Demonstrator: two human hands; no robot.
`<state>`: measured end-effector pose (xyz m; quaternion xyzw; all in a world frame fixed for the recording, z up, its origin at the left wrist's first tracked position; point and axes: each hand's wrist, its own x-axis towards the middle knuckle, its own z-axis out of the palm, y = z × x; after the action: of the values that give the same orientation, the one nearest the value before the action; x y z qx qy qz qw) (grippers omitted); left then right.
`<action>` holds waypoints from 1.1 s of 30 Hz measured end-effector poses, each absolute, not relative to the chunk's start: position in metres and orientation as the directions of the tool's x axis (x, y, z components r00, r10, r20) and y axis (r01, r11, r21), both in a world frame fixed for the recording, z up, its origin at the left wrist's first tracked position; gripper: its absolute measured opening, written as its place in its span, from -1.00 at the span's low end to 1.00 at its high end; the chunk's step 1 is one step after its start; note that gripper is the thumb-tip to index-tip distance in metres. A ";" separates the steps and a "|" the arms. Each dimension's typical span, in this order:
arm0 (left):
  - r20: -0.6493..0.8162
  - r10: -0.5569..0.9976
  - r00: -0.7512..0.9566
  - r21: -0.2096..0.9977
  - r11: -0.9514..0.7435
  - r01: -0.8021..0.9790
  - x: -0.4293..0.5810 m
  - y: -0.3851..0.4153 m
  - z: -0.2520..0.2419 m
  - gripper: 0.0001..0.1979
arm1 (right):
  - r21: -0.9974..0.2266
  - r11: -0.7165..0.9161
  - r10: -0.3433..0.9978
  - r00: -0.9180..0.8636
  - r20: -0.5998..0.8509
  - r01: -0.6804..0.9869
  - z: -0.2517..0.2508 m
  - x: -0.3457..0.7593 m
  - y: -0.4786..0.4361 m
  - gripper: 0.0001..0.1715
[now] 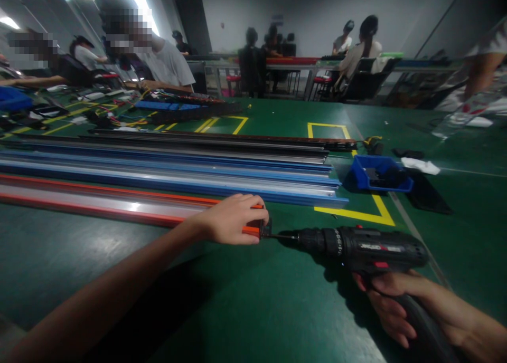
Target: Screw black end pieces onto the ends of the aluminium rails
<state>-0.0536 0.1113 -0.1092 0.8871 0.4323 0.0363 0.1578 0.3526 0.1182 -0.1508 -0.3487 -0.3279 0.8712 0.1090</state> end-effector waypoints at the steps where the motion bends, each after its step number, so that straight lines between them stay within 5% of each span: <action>1: -0.073 0.777 0.625 0.311 -0.577 0.755 -0.054 0.111 -0.109 -0.72 | -0.647 -0.761 0.421 -0.731 -0.537 0.037 -0.151 0.353 0.118 -0.72; 33: -0.059 0.780 0.623 0.319 -0.577 0.752 -0.054 0.111 -0.111 -0.72 | -0.619 -0.784 0.383 -0.755 -0.533 0.039 -0.157 0.353 0.122 -0.75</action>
<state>-0.0543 0.1111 -0.1106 0.8869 0.4318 0.0436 0.1583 0.3530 0.1223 -0.1566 -0.3365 -0.3136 0.8826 0.0972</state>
